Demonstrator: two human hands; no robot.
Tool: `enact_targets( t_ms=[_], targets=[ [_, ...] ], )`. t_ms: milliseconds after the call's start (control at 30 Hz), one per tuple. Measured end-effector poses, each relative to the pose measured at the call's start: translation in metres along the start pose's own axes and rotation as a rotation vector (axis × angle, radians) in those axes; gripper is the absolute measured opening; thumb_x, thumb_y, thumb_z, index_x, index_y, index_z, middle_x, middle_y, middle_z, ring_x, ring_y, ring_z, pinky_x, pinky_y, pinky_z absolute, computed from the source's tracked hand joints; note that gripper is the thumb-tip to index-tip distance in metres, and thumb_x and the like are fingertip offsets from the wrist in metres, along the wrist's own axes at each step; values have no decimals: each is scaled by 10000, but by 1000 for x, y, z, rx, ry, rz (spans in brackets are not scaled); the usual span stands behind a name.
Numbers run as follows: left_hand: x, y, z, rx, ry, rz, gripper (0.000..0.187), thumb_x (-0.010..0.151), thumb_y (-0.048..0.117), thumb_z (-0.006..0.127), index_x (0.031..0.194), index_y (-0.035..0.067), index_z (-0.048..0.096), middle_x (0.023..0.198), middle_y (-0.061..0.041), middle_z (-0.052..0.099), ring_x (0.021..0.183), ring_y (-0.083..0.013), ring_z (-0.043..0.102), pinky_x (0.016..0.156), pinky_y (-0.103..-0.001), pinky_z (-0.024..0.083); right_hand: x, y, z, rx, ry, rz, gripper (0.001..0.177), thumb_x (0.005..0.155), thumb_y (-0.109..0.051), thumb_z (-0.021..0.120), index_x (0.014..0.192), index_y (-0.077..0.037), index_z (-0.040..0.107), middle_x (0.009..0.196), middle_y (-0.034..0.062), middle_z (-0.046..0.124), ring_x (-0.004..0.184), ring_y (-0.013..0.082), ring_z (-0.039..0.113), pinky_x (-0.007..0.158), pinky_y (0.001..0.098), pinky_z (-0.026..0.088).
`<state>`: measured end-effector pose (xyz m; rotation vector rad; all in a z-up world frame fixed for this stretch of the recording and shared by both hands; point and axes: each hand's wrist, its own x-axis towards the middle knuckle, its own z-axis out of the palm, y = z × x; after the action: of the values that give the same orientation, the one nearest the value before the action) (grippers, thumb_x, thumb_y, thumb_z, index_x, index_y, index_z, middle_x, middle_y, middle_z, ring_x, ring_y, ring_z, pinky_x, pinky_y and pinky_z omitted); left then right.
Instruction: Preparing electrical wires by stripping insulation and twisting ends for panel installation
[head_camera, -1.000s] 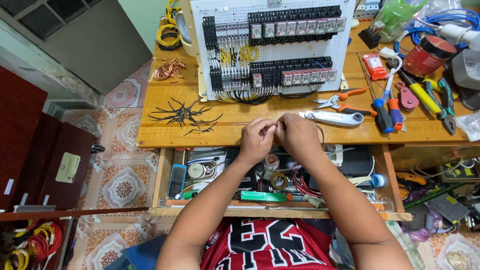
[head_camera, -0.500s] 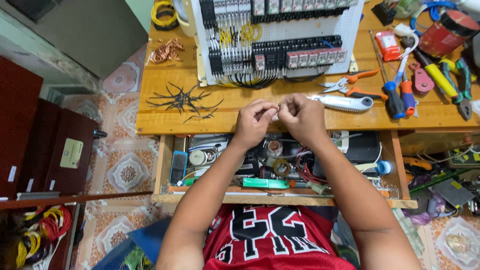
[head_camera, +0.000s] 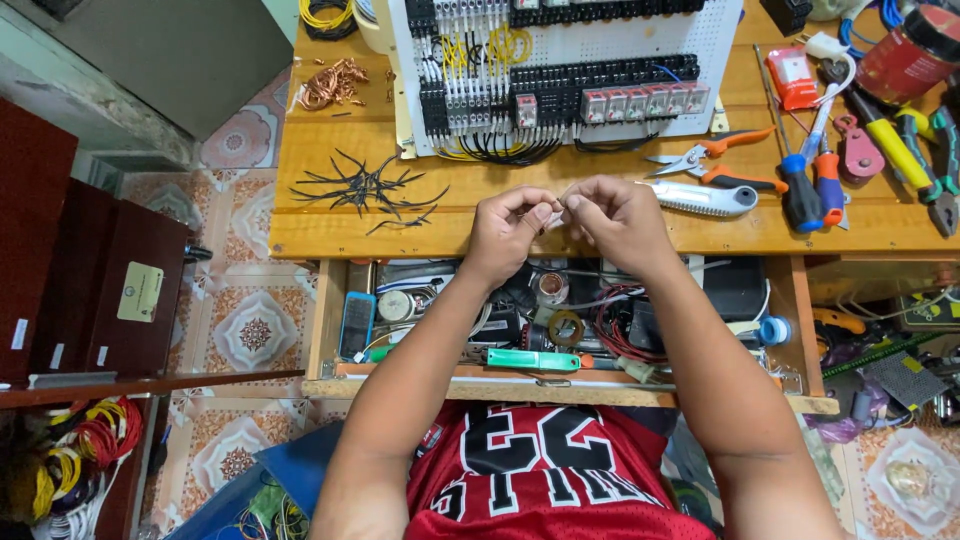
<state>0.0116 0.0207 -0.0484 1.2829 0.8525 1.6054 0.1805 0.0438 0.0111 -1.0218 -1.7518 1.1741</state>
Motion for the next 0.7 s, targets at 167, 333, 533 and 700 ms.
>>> enact_targets(
  t_ms=[167, 333, 533, 700],
  targets=[
    [0, -3, -3, -84, 36, -36, 107, 1008, 23, 620, 1021, 5, 725, 806, -42, 671, 714, -27, 587, 647, -210, 568, 4, 12, -4, -39, 20, -110, 117, 981, -57, 637, 961, -48, 751, 564, 63, 653, 514, 114, 590, 536, 246, 484],
    [0, -1, -10, -99, 23, -32, 96, 1029, 39, 584, 1035, 21, 678, 852, -38, 673, 632, 1, 547, 581, -160, 517, 8, 29, -8, -13, 35, -177, 165, 1036, -74, 575, 934, -33, 699, 588, 91, 650, 543, 174, 616, 573, 295, 507],
    [3, -1, -21, -146, -55, -44, 122, 1038, 148, 609, 1000, 50, 671, 857, -17, 646, 769, -29, 550, 704, -183, 490, 8, 27, -15, -37, 10, -200, 275, 1058, -92, 515, 817, -61, 644, 520, 53, 611, 492, 171, 577, 577, 276, 481],
    [5, -7, -23, -384, -32, -80, 103, 1048, 135, 587, 1021, 39, 612, 863, -21, 595, 789, -107, 630, 719, -246, 533, 2, 11, -13, 16, -114, -219, 204, 985, -94, 644, 785, -72, 679, 504, 24, 636, 485, 120, 558, 578, 262, 479]
  ],
)
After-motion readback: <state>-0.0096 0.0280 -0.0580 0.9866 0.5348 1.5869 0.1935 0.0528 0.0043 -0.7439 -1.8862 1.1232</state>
